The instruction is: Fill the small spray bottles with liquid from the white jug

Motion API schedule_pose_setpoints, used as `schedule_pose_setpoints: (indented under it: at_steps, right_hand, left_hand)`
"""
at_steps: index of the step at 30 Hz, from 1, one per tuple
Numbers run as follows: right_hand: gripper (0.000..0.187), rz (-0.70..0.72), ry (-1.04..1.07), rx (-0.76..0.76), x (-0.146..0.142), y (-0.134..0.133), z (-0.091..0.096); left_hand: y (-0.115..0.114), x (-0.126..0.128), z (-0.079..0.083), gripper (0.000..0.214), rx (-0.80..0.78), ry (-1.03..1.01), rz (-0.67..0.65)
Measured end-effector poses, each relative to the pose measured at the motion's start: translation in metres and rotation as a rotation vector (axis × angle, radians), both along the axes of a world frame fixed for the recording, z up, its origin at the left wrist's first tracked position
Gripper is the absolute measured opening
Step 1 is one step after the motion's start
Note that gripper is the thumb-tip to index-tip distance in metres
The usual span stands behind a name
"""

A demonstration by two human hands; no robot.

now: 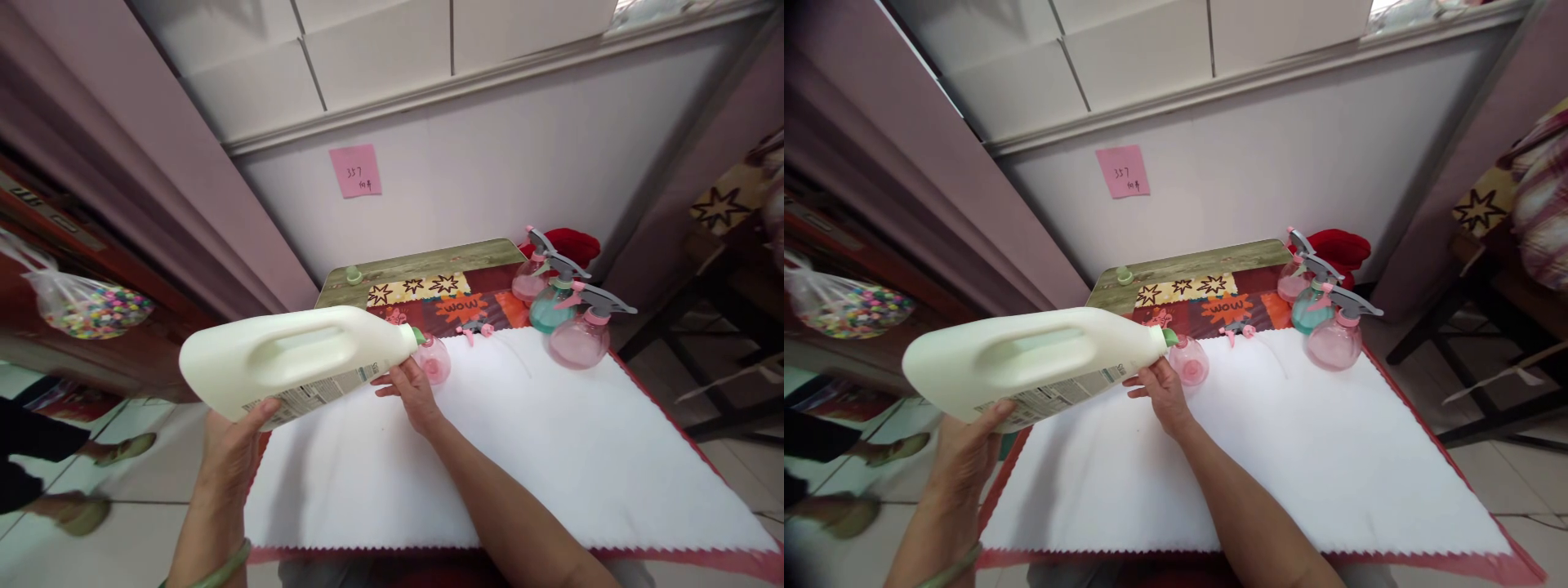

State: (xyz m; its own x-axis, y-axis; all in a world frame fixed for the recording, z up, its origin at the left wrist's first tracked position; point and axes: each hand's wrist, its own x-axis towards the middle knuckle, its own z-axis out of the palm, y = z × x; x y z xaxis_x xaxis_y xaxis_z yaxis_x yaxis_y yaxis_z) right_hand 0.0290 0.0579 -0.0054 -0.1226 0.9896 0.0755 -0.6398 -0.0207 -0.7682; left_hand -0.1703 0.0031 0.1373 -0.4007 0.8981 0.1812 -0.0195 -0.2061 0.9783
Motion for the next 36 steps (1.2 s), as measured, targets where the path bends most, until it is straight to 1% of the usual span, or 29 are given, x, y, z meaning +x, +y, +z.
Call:
schedule_pose_setpoints:
  at_steps: [3, 10, 14, 20, 27, 32, 36]
  right_hand:
    - [0.045, -0.001, 0.002, -0.004, 0.0, 0.0, 0.0]
    - [0.046, 0.007, -0.009, -0.017, 0.001, 0.0, 0.002]
    - [0.047, 0.008, -0.007, -0.024, 0.001, 0.0, 0.004]
    - [0.047, 0.012, 0.001, -0.02, 0.002, 0.0, 0.004]
    - [0.047, 0.016, 0.008, -0.026, 0.002, 0.001, 0.003]
    - [0.047, 0.019, 0.009, -0.024, 0.002, 0.002, 0.002]
    - [0.046, 0.034, 0.009, -0.017, 0.002, 0.002, 0.002]
  left_hand:
    - [0.001, 0.001, 0.002, 0.083, 0.012, -0.001, -0.012]
    - [0.005, -0.006, 0.0, 0.081, 0.03, 0.039, -0.017]
    - [0.002, -0.001, 0.004, 0.072, 0.0, 0.038, -0.015]
    - [0.002, 0.008, 0.01, 0.073, -0.044, 0.034, 0.018]
    - [0.003, 0.002, 0.006, 0.071, -0.059, 0.037, 0.034]
    - [0.003, 0.001, 0.004, 0.069, -0.037, 0.054, 0.038]
    - [0.002, 0.002, 0.006, 0.068, -0.008, 0.061, 0.032]
